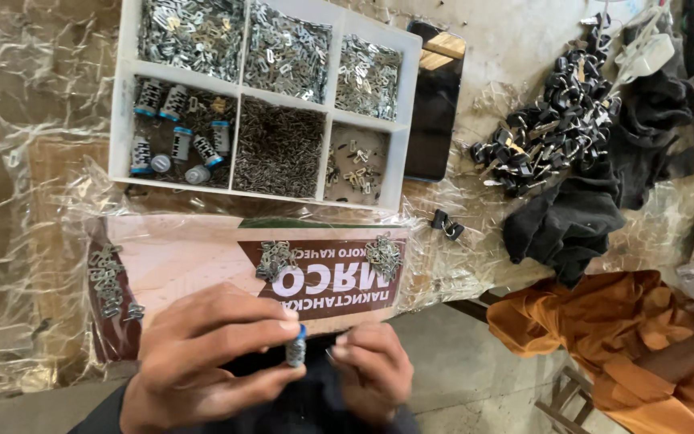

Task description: The person sits at a workbench covered with piles of small metal connector parts and picks individual components from a compartment tray. They fit and press the small parts together by hand to build complete connector assemblies, setting finished pieces aside and repeating the cycle.

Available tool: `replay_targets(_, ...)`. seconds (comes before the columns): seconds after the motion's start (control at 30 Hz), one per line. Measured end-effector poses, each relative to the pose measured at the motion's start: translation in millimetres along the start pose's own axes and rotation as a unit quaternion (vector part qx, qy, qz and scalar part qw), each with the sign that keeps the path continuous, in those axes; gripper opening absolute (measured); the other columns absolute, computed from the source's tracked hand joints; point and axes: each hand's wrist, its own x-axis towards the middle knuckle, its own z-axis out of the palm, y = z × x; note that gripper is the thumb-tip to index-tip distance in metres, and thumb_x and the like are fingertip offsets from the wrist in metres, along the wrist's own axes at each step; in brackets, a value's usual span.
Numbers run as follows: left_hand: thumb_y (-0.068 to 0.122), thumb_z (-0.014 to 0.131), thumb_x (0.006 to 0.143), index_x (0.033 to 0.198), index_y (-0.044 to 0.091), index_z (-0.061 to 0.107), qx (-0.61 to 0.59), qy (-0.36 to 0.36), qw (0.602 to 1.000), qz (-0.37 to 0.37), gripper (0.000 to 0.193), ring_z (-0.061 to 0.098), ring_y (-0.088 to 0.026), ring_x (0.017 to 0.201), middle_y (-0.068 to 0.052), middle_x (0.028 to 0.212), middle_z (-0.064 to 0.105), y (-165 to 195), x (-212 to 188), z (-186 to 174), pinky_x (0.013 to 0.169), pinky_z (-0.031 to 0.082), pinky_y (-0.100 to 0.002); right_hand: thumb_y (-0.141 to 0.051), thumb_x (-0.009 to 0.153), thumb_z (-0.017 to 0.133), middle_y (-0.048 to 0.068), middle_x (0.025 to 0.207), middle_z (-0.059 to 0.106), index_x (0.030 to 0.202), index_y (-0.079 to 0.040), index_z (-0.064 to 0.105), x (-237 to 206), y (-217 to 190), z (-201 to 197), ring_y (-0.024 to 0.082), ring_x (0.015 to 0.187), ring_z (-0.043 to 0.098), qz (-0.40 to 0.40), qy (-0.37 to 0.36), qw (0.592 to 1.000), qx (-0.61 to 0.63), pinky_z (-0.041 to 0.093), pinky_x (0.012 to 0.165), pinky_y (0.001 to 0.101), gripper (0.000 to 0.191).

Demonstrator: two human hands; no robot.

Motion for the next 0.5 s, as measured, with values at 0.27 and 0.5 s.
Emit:
replay_targets(0.27, 0.019, 0.090, 0.077, 0.113, 0.006, 0.074, -0.081, -0.016, 0.997, 0.001, 0.042, 0.071, -0.016, 0.076, -0.007, 0.107, 0.073, 4.4, -1.0, 0.8, 0.067, 0.056, -0.028, 0.003, 0.086, 0.081, 0.016, 0.097, 0.070, 0.091, 0.002, 0.069, 14.4, -15.5, 8.7, 0.024, 0.090, 0.067, 0.273, -0.103, 0.803, 0.519, 0.054, 0.083, 0.0357, 0.013)
replay_targets(0.5, 0.019, 0.093, 0.079, 0.114, 0.008, 0.074, -0.041, 0.003, 0.999, -0.003, 0.042, 0.068, -0.014, 0.075, -0.005, 0.109, 0.074, 7.8, -5.5, -13.0, 0.068, 0.055, -0.028, 0.001, 0.081, 0.083, 0.011, 0.089, 0.073, 0.093, 0.000, 0.069, 48.5, -32.7, 13.1, 0.018, 0.083, 0.074, 0.035, -0.001, 0.998, 0.056, 0.060, 0.074, 0.0298, 0.018)
